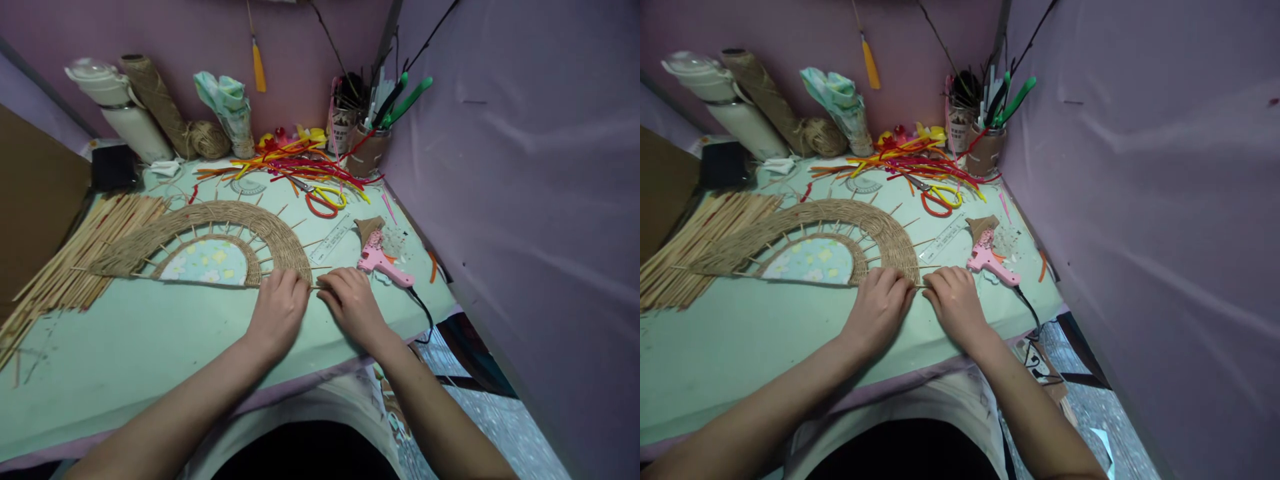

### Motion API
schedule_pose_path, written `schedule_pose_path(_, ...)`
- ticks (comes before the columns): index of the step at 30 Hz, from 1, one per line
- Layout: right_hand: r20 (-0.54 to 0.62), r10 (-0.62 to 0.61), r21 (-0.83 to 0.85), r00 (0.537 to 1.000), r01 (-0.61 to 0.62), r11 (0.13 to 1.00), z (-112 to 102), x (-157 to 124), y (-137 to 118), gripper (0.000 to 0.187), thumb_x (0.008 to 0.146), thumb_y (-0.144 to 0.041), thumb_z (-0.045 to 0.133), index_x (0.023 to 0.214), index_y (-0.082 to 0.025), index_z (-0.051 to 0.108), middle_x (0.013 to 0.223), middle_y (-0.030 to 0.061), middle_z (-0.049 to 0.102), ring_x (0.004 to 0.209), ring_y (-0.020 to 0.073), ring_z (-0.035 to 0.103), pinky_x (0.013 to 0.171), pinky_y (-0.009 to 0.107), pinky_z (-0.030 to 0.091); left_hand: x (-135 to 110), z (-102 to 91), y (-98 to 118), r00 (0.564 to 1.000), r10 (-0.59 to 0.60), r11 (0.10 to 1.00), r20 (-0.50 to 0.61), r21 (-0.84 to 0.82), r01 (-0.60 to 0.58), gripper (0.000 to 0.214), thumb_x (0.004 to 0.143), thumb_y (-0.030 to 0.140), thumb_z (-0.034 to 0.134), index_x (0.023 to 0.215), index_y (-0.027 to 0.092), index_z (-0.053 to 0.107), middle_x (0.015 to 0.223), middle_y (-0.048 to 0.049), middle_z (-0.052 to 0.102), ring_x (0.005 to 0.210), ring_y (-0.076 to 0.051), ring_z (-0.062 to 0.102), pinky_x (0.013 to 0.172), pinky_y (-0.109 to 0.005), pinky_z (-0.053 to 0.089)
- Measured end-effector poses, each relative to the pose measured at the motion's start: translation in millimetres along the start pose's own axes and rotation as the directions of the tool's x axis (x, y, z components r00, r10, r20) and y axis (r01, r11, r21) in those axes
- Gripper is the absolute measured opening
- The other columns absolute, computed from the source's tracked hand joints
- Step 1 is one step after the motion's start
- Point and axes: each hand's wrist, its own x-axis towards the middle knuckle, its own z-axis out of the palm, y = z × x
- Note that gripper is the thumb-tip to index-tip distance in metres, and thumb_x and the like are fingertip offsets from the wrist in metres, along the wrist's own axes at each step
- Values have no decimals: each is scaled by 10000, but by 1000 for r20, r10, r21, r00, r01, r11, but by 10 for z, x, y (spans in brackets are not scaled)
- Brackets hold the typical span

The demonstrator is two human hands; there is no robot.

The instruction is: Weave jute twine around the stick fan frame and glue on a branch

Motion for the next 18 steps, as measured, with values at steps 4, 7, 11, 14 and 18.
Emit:
schedule_pose_path(4, -3, 21, 23, 1000, -21, 1000, -31, -64, -16, 87, 891, -224, 531, 927, -211, 609, 934, 62, 631, 905, 224, 525, 836, 385, 371, 59, -9, -5, 999, 53, 999, 4, -10, -53, 164, 894, 205, 475, 830, 159, 619, 864, -116, 572, 829, -269, 452, 679, -395, 360)
schedule_pose_path(7, -90, 46, 28, 995, -44, 999, -126, -80, 17, 118, 899, -231, 507, 949, -209, 612, 957, 69, 622, 928, 221, 526, 851, 384, 383, 71, 14, -3, 997, 79, 997, 7, -28, -79, 187, 903, 219, 461, 831, 160, 623, 863, -110, 578, 834, -265, 453, 693, -395, 362)
schedule_pose_path(11, -329, 201, -59, 923, -232, 971, -378, -76, 220, 211, 895, -246, 484, 1072, -196, 588, 1057, 117, 571, 1013, 257, 499, 897, 421, 386, 29, 55, 10, 997, 75, 996, -4, -47, -75, 177, 894, 202, 473, 823, 165, 631, 842, -93, 582, 826, -253, 454, 690, -381, 364)
schedule_pose_path(14, -298, 294, -221, 908, -365, 904, -522, -88, 442, 377, 851, -315, 548, 1181, -132, 533, 1121, 179, 526, 1052, 314, 459, 905, 467, 376, -4, 70, 22, 998, 50, 997, -42, -57, -53, 172, 880, 184, 487, 795, 164, 636, 812, -89, 588, 815, -246, 455, 685, -372, 366)
schedule_pose_path(18, -146, 400, -338, 905, -425, 840, -526, -119, 671, 494, 814, -389, 594, 1181, -65, 529, 1079, 205, 538, 1019, 335, 467, 879, 451, 384, -31, 72, 28, 997, 14, 997, -81, -69, -20, 185, 873, 183, 501, 756, 156, 641, 753, -83, 589, 781, -238, 465, 670, -361, 373)
